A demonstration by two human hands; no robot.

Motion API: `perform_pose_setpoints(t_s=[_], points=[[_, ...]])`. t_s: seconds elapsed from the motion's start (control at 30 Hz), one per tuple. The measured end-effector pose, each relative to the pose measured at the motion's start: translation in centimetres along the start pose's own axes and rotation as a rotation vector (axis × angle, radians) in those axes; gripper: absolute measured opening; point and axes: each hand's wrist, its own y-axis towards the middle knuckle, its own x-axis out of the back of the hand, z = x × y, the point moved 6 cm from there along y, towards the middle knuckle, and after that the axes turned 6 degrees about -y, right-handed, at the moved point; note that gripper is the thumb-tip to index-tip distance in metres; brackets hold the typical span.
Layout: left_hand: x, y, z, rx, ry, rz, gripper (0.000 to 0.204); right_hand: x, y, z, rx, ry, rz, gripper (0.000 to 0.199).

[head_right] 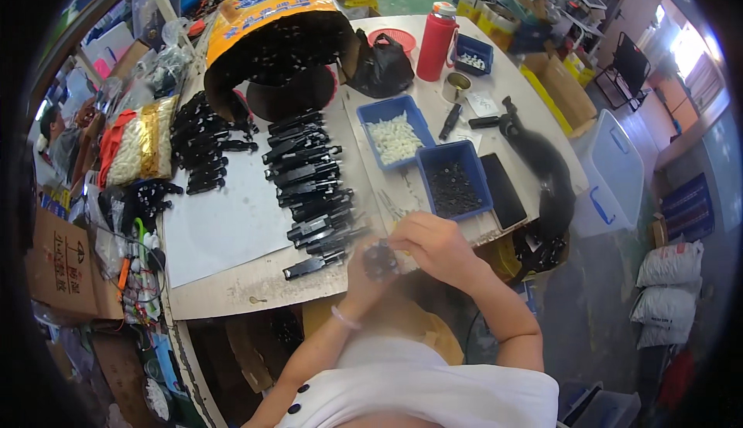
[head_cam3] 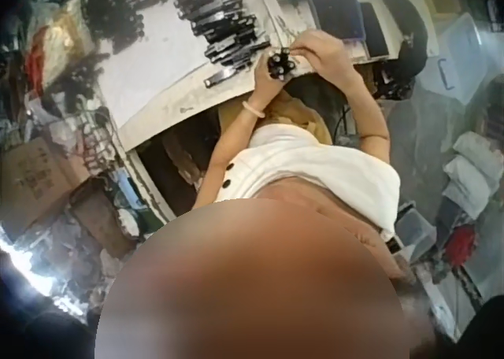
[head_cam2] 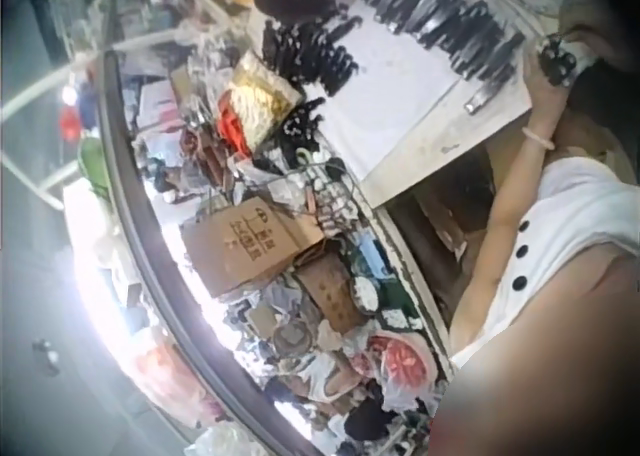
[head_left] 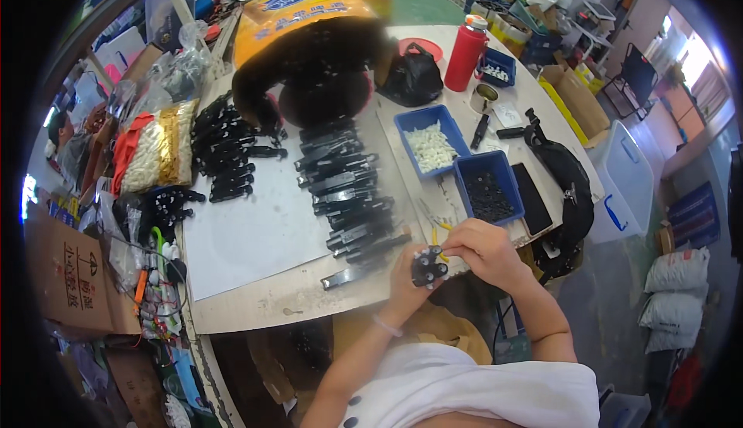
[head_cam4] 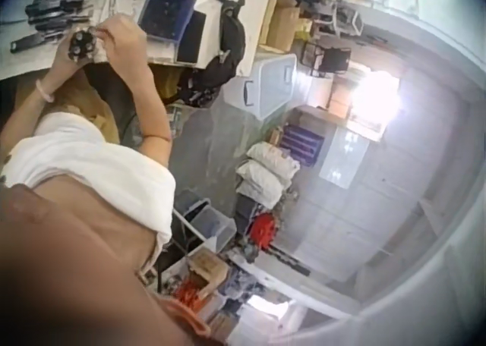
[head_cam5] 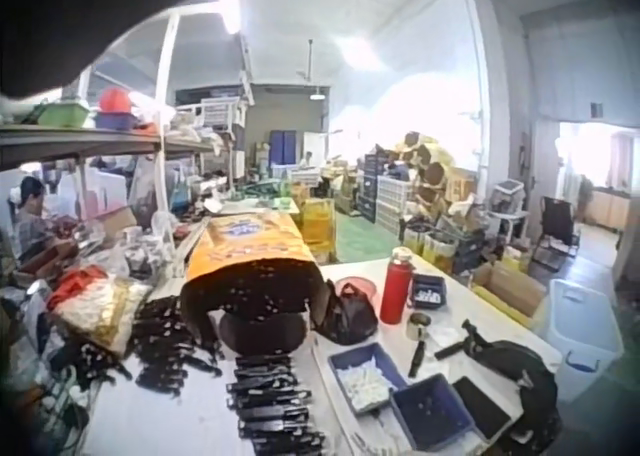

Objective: Assembling small black plastic components by manually inserting small metal parts.

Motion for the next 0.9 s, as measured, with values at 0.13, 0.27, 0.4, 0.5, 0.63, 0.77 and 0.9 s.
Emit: perform_pose_setpoints(t_s=[0.13, 0.27, 0.4, 0.5, 0.63, 0.77, 0.9], points=[[-0.1, 0.0, -0.2, -0.013, -0.002, 0.012, 0.059, -0.7, 0.0, 0.0, 0.028, -0.026, 0.042, 0.01], [-0.1, 0.0, -0.1, 0.01, -0.018, 0.005, 0.057, -0.9, 0.3, 0.3, 0.096, -0.126, 0.046, 0.01], [-0.1, 0.2, -0.9, -0.032, 0.007, 0.02, 0.054, -0.6, 0.1, 1.0, 0.179, -0.225, 0.08, 0.011], [0.0, 0.1, -0.7, -0.063, 0.01, 0.012, 0.054, -0.6, -0.8, 1.3, 0.28, -0.293, 0.058, 0.013], [0.1, 0.1, -1.3, -0.116, 0.024, -0.018, 0.055, -1.0, -2.2, 1.1, 0.388, -0.401, -0.022, 0.029], [0.1, 0.2, -1.4, -0.105, 0.018, 0.001, 0.054, -1.5, -2.8, 0.8, 0.396, -0.392, -0.096, 0.032], [-0.1, 0.2, -1.2, -0.057, -0.009, 0.032, 0.052, -1.3, -2.9, 0.3, 0.301, -0.265, -0.119, 0.028]])
